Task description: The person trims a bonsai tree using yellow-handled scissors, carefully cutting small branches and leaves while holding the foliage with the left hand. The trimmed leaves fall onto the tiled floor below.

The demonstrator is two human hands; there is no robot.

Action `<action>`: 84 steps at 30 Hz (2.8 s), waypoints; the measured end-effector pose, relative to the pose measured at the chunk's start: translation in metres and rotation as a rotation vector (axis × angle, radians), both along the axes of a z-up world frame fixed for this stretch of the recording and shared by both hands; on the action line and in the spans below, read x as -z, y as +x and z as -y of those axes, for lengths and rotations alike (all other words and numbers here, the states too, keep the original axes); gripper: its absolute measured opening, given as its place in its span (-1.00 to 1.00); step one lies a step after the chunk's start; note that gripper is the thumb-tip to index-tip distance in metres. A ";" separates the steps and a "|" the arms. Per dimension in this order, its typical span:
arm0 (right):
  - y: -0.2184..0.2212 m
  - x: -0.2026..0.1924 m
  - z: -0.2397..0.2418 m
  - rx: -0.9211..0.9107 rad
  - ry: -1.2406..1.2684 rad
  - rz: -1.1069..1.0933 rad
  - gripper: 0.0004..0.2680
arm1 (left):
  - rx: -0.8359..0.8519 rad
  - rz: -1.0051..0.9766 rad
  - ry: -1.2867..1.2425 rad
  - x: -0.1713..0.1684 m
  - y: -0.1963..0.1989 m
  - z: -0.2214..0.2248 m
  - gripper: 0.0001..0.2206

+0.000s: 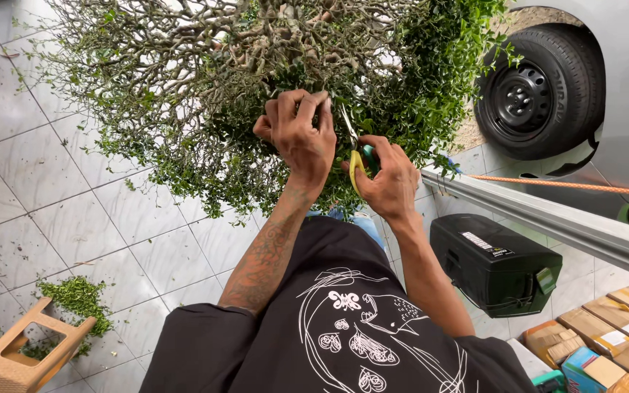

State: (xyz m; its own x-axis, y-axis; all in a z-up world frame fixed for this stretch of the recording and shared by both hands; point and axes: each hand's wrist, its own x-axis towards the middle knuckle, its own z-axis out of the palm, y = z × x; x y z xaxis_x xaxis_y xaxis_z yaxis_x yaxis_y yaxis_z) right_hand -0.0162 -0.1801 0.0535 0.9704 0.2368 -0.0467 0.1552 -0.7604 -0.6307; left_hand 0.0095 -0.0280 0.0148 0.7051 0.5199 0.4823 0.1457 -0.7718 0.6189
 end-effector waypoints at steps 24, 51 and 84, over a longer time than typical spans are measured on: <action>-0.004 0.008 0.002 -0.011 0.044 0.007 -0.68 | 0.101 0.031 0.066 -0.004 -0.008 -0.018 -0.89; -0.009 0.003 0.005 0.013 0.049 -0.011 -0.68 | -0.004 -0.124 -0.011 -0.004 0.007 -0.009 -0.86; 0.018 -0.021 -0.018 -0.115 -0.229 0.077 -0.70 | -0.014 -0.031 -0.034 0.009 0.004 -0.019 -0.86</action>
